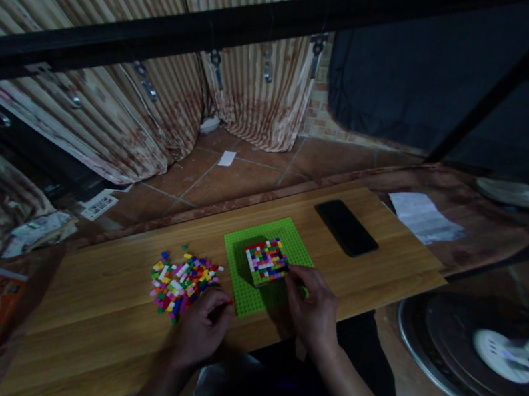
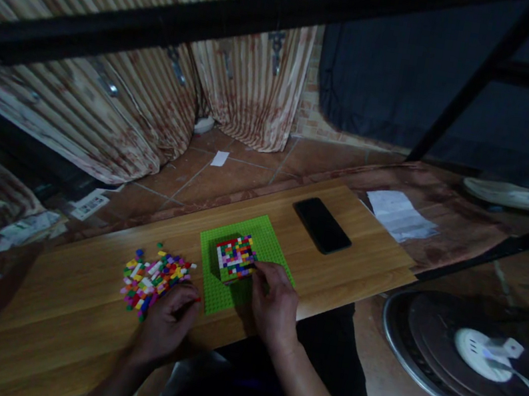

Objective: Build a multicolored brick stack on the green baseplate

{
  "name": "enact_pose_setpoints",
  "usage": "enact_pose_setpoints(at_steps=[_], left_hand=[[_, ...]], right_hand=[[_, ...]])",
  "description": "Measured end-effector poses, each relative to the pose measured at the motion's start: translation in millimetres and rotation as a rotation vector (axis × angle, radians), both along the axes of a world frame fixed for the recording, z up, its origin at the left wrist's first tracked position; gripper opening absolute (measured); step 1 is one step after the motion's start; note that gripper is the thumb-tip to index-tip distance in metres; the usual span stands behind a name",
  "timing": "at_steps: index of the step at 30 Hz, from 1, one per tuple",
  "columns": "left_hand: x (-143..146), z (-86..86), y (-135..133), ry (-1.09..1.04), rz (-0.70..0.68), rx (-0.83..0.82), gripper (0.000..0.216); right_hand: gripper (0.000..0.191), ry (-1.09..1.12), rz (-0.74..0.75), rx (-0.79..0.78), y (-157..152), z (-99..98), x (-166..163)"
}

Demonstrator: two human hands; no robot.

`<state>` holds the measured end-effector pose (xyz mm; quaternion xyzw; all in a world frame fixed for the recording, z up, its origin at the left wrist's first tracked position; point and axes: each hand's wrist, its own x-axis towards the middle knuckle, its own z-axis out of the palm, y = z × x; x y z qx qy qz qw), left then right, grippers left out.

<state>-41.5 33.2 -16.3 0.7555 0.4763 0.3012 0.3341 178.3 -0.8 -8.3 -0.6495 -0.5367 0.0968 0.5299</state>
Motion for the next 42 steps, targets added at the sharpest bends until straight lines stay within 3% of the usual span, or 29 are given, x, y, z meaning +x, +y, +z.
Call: enact_pose_setpoints(at_steps=[15,25,36,42], left_hand=[[-2,-8.3,1,-0.029,-0.006,-0.043,0.009],[-2,-5.1,1,-0.009,-0.013,-0.029,0.009],[-2,-4.1,0,-0.030,-0.002,0.027,0.010],[-2,-2.8,-3,-0.035,-0.003,0.001,0.013]], right_hand=[[0.028,-0.156,0.033,0.017,-5,-8.2,-1],[0.032,-0.339,0.076,0.046,-6,-23.9,2],[0.030,-0.259,0.055,0.000,0,-14.8,-2],[0.030,-0.144,0.107,0.017,-15,-6.2,-19]])
